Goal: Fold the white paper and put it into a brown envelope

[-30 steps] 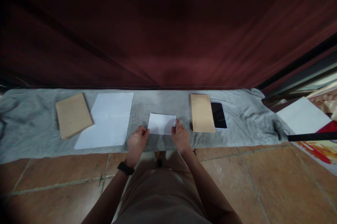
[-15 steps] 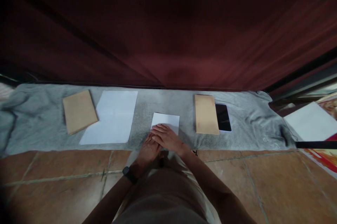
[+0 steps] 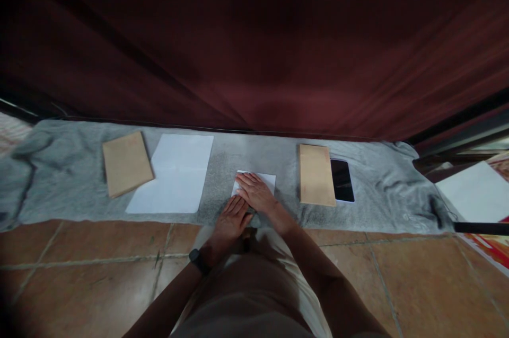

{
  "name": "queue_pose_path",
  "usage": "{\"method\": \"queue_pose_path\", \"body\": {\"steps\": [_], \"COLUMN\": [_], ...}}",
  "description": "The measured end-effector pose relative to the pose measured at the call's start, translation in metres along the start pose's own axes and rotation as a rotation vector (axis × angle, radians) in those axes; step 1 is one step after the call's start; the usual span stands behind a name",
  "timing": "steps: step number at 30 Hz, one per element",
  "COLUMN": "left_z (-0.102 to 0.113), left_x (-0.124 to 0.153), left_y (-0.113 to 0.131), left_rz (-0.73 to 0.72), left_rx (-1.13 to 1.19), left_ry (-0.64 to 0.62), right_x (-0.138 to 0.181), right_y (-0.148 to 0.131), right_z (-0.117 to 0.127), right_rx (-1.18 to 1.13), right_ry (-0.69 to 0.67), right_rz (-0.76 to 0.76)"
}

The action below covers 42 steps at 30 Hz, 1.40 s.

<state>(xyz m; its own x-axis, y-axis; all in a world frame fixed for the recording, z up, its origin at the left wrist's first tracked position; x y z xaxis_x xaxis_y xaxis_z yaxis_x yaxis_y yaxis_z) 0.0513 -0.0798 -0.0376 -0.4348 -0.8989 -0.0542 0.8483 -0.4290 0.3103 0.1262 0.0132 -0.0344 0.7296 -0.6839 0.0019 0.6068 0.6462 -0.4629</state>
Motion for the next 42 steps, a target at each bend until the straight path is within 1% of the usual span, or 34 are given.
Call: {"method": "queue_pose_path", "body": {"steps": [6, 10, 13, 17, 21, 24, 31, 37, 40, 42], "left_z": [0.005, 0.003, 0.0, -0.001, 0.001, 0.002, 0.007, 0.01, 0.01, 0.008], "left_x": [0.0, 0.001, 0.001, 0.002, 0.002, 0.002, 0.007, 0.014, 0.007, -0.004], "left_y": [0.0, 0.0, 0.0, 0.001, 0.004, 0.005, 0.002, -0.007, -0.004, 0.006], "left_rz": [0.002, 0.001, 0.0, 0.002, 0.001, 0.004, 0.065, 0.117, 0.129, 0.086], "left_rx": [0.033, 0.014, -0.018, -0.054, -0.088, -0.109, -0.117, -0.149, -0.145, -0.127], "left_ry": [0.006, 0.012, 0.015, 0.011, -0.009, -0.029, -0.037, -0.004, -0.002, -0.022], "right_x": [-0.008, -0.004, 0.013, 0.047, 0.078, 0.095, 0.119, 0.136, 0.14, 0.141], "right_y": [0.01, 0.008, -0.002, -0.014, -0.011, -0.005, -0.003, 0.002, 0.004, 0.004], "right_z": [0.006, 0.012, 0.013, 0.005, -0.002, -0.002, -0.001, 0.0, 0.0, -0.001], "right_rx": [0.032, 0.039, 0.065, 0.108, 0.186, 0.233, 0.27, 0.284, 0.278, 0.272], "right_ry": [-0.003, 0.038, 0.077, 0.087, 0.106, 0.134, 0.129, 0.095, 0.089, 0.094], "right_rz": [-0.043, -0.074, -0.076, -0.07, -0.138, -0.18, -0.162, -0.172, -0.179, -0.184]}}
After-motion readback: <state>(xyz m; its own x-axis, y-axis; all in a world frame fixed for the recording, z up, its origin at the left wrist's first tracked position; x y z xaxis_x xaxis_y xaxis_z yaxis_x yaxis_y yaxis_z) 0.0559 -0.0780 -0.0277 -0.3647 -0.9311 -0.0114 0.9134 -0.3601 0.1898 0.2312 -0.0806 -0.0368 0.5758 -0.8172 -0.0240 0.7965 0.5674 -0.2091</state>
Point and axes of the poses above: each hand's wrist, its own x-axis away from the middle knuckle, its own z-axis out of the back of the hand, y = z × x, the point moved 7 cm from there along -x, towards the middle knuckle, and after that the axes turned 8 degrees about -y, right-handed, at the moved point
